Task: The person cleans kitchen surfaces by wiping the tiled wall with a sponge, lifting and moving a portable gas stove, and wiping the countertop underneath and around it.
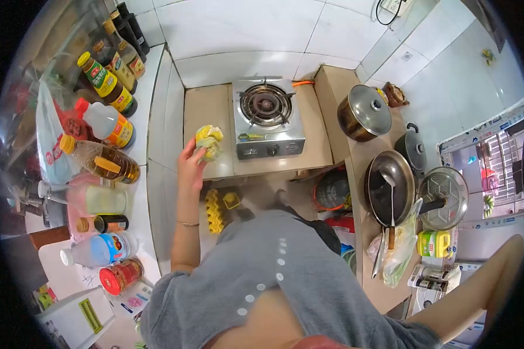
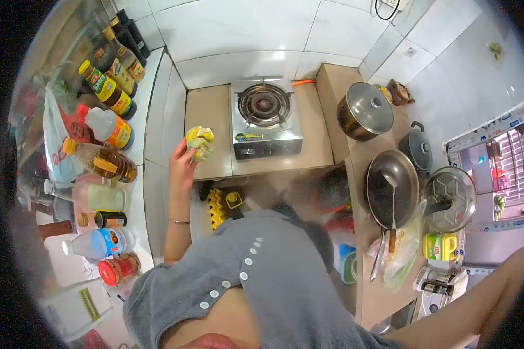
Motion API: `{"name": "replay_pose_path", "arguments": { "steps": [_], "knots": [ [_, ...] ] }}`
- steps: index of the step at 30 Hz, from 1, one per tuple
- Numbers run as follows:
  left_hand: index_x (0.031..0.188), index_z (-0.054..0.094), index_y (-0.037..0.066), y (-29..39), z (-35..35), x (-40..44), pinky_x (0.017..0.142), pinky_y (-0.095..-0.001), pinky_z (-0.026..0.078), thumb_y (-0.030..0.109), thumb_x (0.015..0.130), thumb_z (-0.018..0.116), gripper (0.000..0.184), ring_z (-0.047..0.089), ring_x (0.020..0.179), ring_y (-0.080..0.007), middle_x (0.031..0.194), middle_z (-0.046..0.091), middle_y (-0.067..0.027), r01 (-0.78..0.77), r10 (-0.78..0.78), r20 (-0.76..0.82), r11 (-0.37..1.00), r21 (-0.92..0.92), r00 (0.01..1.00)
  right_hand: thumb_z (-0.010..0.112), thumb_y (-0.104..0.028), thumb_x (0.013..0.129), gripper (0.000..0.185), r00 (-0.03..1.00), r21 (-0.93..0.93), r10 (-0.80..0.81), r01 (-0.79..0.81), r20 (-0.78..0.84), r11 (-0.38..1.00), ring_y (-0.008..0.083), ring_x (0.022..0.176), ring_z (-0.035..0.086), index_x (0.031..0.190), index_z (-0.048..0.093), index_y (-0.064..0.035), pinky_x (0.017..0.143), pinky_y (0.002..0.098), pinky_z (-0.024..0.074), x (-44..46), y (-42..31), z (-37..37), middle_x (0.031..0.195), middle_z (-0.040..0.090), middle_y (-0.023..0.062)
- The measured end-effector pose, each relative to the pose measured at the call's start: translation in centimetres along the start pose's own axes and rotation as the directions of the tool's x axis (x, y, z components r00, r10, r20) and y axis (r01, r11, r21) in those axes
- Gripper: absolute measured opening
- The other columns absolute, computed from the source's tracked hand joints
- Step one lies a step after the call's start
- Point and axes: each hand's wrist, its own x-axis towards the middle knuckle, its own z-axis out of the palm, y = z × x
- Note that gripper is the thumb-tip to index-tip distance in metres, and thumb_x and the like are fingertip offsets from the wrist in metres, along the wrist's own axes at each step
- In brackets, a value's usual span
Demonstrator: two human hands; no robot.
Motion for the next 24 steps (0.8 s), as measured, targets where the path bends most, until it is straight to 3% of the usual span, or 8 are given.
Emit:
{"name": "replay_pose_path", "arguments": {
  "steps": [7, 10, 24],
  "knots": [
    [0.129, 0.049, 0.000, 0.4, -0.6, -1.1, 0.085, -0.0308, 0.050, -0.002, 0.084, 0.055, 0.045, 0.059, 0.102, -0.0172, 0.116, 0.059, -0.0071, 0.004, -0.005, -0.044, 1.000, -0.007, 0.999, 0.047, -0.014, 0.090, 0.024, 0.999, -0.051, 0.017, -0.016, 0.031, 0.999, 0.0181, 0.092, 0.040, 0.110, 0.056, -0.0056, 0.081, 0.0308, 0.0283, 0.2, 0.9, 0.6, 0.100, 0.050, 0.0095],
    [0.130, 0.047, 0.000, 0.8, -1.2, -1.9, 0.090, -0.0328, 0.049, 0.000, 0.086, 0.054, 0.045, 0.057, 0.109, -0.0192, 0.120, 0.058, -0.0078, -0.005, 0.005, -0.019, 1.000, 0.000, 1.000, 0.047, -0.014, 0.091, 0.024, 0.999, -0.069, 0.035, -0.033, 0.039, 0.997, 0.0179, 0.091, 0.040, 0.111, 0.056, -0.0055, 0.080, 0.0305, 0.0283, 0.0, 1.3, 0.6, 0.100, 0.050, 0.0094],
    [0.131, 0.046, -0.001, 1.2, -3.4, -3.1, 0.090, -0.0347, 0.052, -0.005, 0.085, 0.054, 0.047, 0.058, 0.109, -0.0216, 0.122, 0.056, -0.0105, -0.061, 0.055, -0.109, 0.997, -0.055, 0.993, 0.045, -0.015, 0.092, 0.025, 0.997, -0.104, 0.053, -0.048, 0.050, 0.993, 0.0167, 0.088, 0.040, 0.112, 0.054, -0.0053, 0.078, 0.0293, 0.0282, 0.0, 2.4, 0.4, 0.097, 0.051, 0.0089]
  ]
}}
